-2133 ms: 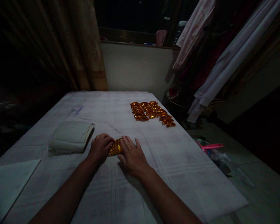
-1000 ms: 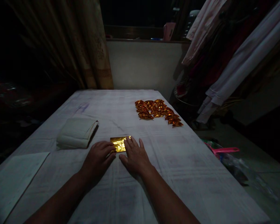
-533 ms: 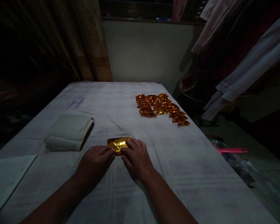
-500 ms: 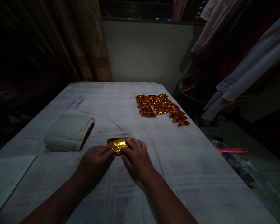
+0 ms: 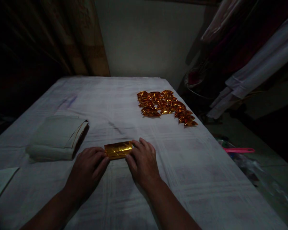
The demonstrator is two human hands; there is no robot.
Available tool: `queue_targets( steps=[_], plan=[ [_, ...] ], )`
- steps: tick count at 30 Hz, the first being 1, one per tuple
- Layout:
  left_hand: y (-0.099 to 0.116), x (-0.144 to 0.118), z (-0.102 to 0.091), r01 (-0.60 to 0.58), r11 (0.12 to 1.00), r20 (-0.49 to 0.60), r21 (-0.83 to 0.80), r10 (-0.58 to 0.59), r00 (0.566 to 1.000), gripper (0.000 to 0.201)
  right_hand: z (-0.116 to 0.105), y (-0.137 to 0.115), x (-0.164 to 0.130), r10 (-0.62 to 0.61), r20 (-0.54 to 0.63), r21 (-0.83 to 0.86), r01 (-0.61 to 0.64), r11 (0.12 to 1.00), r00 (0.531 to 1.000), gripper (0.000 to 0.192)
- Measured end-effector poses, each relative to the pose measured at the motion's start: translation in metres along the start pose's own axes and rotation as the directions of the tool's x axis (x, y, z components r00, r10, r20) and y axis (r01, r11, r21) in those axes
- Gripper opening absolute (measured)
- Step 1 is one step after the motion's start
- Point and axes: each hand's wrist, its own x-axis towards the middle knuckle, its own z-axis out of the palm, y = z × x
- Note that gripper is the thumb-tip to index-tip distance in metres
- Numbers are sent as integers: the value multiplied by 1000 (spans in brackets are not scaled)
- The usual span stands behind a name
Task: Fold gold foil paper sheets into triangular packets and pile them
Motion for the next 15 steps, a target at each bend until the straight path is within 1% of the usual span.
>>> queue_targets(
  steps=[6, 11, 15],
  plan=[
    [2, 1, 2, 54, 998, 8, 19, -54, 998, 26, 2, -2, 4, 72, 4, -45, -72, 996, 997, 18],
    [1, 1, 4, 79, 996, -18, 41, -79, 997, 24, 3, -3, 5, 102, 0, -69, -102, 992, 995, 23],
    [0, 1, 5, 99, 994, -22, 46, -98, 995, 22, 5, -4, 5, 102, -17, -76, -103, 992, 995, 25]
  ],
)
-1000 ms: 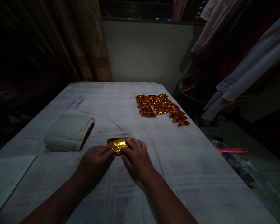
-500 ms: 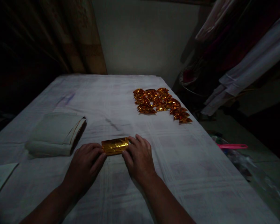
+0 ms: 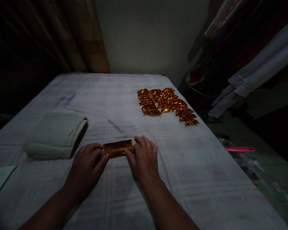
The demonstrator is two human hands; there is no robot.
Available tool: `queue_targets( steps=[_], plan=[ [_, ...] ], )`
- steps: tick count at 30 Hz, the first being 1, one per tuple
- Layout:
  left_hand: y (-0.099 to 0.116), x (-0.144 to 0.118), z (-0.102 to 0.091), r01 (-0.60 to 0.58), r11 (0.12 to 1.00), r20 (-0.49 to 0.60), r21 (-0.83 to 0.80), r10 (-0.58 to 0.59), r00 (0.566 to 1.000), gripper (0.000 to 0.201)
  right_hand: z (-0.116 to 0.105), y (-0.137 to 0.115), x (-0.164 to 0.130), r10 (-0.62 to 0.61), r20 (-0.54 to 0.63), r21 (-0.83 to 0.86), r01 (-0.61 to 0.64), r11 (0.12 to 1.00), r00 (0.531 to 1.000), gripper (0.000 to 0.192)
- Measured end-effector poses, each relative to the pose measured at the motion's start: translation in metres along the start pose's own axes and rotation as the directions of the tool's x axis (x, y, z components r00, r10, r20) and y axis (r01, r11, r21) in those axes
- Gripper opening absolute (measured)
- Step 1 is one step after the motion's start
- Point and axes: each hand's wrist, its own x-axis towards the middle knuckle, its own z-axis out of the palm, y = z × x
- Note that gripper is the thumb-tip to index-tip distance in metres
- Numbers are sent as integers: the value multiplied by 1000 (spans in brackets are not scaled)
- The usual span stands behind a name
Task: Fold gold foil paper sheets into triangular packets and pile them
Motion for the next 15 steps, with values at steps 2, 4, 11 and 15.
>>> queue_targets(
  steps=[2, 4, 11, 15],
  plan=[
    [0, 0, 0, 2, 1000, 3, -5, -2, 1000, 22, 0, -1, 0, 4, -8, 3, -4, 1000, 1000, 25],
    [0, 0, 0, 9, 1000, 10, -8, -9, 1000, 22, 0, -1, 1, 9, -10, 7, -9, 1000, 1000, 26],
    [0, 0, 0, 32, 999, 24, 17, -33, 999, 21, 3, 0, 1, 14, -39, 4, -14, 1000, 999, 23],
    [1, -1, 0, -21, 998, -19, 56, 22, 1000, 15, 6, 1, -1, 10, -64, -8, -11, 1000, 998, 20]
  ],
)
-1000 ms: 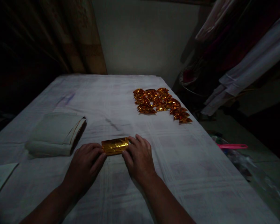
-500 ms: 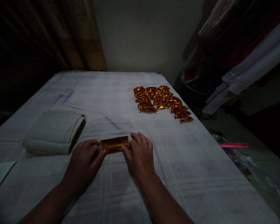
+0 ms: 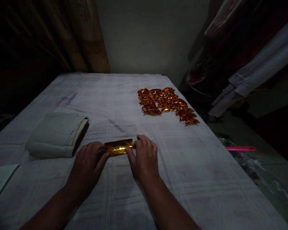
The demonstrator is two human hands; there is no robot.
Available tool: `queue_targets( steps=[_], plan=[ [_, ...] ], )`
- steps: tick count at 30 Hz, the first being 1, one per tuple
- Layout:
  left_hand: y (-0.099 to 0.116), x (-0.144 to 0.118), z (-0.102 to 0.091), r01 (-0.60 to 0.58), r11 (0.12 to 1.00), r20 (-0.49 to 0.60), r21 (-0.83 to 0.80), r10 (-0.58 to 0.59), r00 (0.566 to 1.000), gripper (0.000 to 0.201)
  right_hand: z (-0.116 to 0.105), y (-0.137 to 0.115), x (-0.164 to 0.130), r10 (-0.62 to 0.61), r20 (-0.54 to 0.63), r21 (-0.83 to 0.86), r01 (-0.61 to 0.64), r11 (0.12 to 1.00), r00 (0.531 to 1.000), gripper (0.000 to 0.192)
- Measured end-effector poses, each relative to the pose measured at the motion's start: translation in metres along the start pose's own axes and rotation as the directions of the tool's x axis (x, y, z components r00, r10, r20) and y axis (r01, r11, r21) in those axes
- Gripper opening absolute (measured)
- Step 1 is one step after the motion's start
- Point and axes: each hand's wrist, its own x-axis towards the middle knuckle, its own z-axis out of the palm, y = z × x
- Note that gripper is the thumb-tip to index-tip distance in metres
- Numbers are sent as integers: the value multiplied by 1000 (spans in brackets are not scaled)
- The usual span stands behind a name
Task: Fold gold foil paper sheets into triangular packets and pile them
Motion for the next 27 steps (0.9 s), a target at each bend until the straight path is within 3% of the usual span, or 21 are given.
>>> queue_targets(
  steps=[5, 7, 11, 14, 16, 20, 27],
  plan=[
    [8, 0, -4, -260, 965, 5, 19, 260, 966, 22, 2, 1, 0, -11, -23, -14, 10, 1000, 1000, 23],
    [11, 0, -5, -311, 950, 15, 18, 311, 950, 23, 1, 0, 0, -12, -29, -19, 12, 1000, 999, 23],
    [14, 0, -7, -305, 952, 59, 8, 304, 951, 25, -5, -6, -1, -114, 33, -25, 115, 993, 993, 31],
    [14, -1, -7, -295, 955, 95, 11, 293, 952, 28, -13, -14, -6, -254, 221, 8, 258, 966, 942, 39],
    [14, -2, -7, -294, 956, 105, 14, 291, 951, 29, -16, -20, -10, -284, 332, 26, 292, 956, 899, 43],
    [14, -3, -8, -302, 953, 93, 15, 300, 950, 28, -19, -25, -17, -253, 445, 3, 281, 960, 859, 55],
    [15, -7, -20, -279, 959, 46, 41, 278, 960, 24, -22, -19, -22, -110, 456, -110, 179, 978, 883, 69]
  ],
)
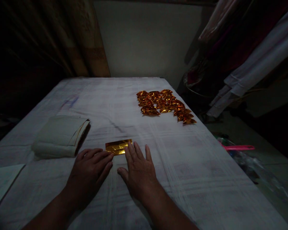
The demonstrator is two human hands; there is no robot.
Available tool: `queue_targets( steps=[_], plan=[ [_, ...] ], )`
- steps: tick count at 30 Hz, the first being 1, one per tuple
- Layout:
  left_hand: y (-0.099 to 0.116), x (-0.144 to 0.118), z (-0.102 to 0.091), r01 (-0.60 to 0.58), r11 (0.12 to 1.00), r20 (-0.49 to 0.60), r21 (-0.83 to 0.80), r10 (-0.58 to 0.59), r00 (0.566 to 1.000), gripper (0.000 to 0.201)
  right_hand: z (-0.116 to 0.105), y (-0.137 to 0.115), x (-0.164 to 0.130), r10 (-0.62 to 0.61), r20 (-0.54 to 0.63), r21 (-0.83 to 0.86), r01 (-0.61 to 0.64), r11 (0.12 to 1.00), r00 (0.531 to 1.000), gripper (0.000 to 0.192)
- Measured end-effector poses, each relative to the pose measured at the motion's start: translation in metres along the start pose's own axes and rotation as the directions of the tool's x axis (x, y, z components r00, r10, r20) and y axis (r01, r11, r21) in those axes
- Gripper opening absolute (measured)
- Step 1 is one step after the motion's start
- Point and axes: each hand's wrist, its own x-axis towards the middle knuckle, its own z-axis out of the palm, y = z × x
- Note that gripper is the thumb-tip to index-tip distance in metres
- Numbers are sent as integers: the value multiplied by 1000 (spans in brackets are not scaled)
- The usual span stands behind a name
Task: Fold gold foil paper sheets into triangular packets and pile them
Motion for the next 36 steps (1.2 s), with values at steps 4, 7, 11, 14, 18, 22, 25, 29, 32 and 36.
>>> queue_targets(
  steps=[4, 7, 11, 14, 18, 22, 25, 29, 32, 36],
  plan=[
    [1, -4, -4, 26, 999, -36, 47, -25, 999, 27, 3, 4, -2, 29, -23, -19, -30, 999, 999, 71],
    [3, -4, -4, 22, 997, -49, 77, -18, 999, 27, 7, 4, -2, 17, -61, -17, -18, 1000, 998, 72],
    [6, -2, -3, 10, 995, -47, 96, -5, 999, 29, 5, -1, 3, -95, -92, 0, 95, 995, 991, 65],
    [6, -1, -3, 6, 996, -24, 92, -4, 1000, 28, 0, -6, 7, -184, -37, 43, 185, 982, 982, 57],
    [4, -2, -4, 18, 996, -2, 84, -18, 1000, 26, -3, -8, 7, -119, -11, 80, 120, 990, 993, 59],
    [3, -2, -6, 23, 997, -19, 75, -22, 1000, 27, -1, -1, 4, -3, -75, 49, 6, 999, 997, 60],
    [3, -3, -7, 24, 997, -30, 69, -22, 999, 29, -1, 4, 3, 31, -115, 21, -29, 999, 993, 58],
    [1, -2, -7, 31, 998, -42, 53, -28, 999, 27, -1, 13, 8, 57, -216, 19, -54, 998, 975, 47],
    [-3, 0, -5, 36, 999, -48, 16, -35, 998, 28, 3, 20, 15, 51, -326, 51, -36, 998, 944, 44],
    [-9, 2, -1, 29, 1000, -64, -11, -30, 997, 25, 12, 23, 27, 68, -395, 111, -26, 993, 916, 52]
  ],
)
